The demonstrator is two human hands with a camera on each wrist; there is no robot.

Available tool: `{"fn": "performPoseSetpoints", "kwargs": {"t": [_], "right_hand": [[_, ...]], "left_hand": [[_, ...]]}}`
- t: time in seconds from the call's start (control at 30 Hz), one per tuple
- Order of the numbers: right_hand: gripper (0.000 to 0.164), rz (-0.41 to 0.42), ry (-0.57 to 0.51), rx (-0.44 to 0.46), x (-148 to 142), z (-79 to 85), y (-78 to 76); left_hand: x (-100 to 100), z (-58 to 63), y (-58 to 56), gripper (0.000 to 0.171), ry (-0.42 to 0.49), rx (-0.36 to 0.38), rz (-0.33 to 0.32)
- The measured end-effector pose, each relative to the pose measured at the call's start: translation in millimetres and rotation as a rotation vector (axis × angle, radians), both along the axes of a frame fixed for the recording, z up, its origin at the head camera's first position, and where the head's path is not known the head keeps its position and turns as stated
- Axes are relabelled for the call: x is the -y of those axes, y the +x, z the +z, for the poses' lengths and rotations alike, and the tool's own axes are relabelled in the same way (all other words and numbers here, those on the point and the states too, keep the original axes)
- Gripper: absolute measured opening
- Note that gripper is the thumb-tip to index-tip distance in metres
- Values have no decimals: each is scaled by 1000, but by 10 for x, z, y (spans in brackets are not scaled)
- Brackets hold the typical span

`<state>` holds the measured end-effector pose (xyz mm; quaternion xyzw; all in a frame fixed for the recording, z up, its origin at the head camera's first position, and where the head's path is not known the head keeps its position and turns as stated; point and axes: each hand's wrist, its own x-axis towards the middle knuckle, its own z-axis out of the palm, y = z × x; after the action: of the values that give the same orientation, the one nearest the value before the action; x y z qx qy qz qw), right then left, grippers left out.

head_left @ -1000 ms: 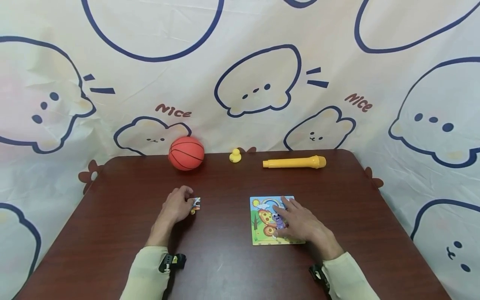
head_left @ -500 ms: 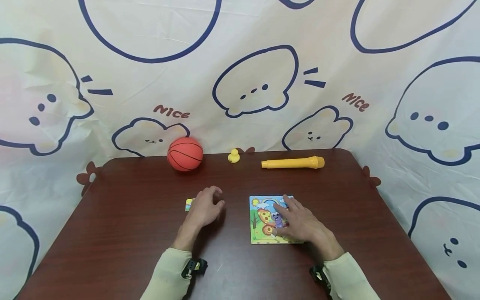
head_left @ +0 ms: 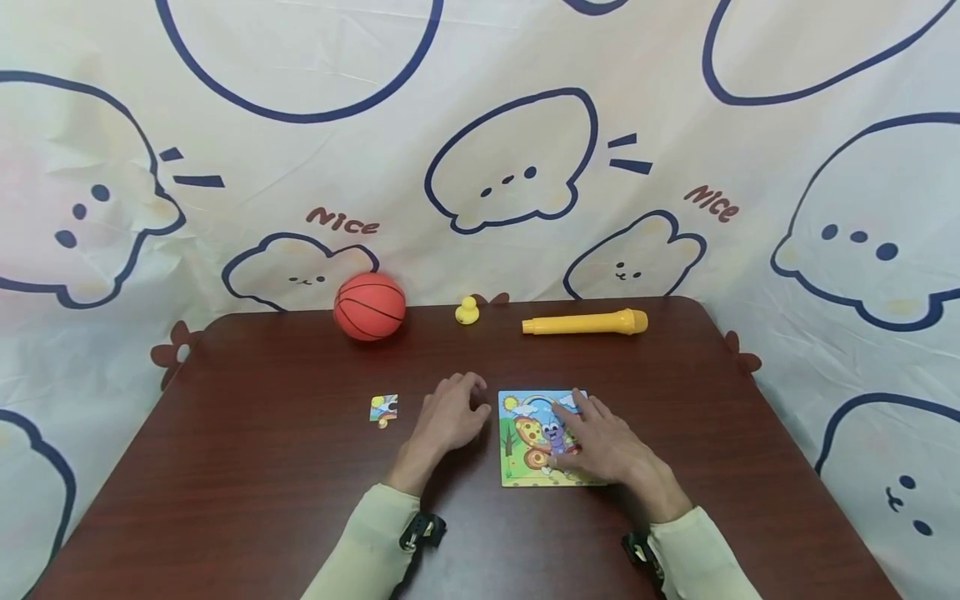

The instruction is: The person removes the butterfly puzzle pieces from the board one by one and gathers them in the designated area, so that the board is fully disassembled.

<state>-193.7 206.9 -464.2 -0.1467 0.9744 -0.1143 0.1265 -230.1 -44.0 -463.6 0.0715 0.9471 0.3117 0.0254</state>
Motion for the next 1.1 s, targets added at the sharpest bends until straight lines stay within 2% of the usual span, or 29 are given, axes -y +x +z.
{"fn": "performPoseSetpoints", "kwargs": {"t": [0.23,0.53,0.93,1.1], "right_hand": [[87,-38,23,-1,-14,4,5],[92,-49,57,-6,-31,-25,-1],[94,-59,87,10,-8,-26,3],[94,-66,90,12,1,-20,8]], "left_hand": [[-121,-2,10,31,-24,1,-52],[-296,-39,25,36,-42,55,-129],[-507,-87,-9,40,-30,47,-151],[-567,-103,-28,39,-84,45,-136]]}}
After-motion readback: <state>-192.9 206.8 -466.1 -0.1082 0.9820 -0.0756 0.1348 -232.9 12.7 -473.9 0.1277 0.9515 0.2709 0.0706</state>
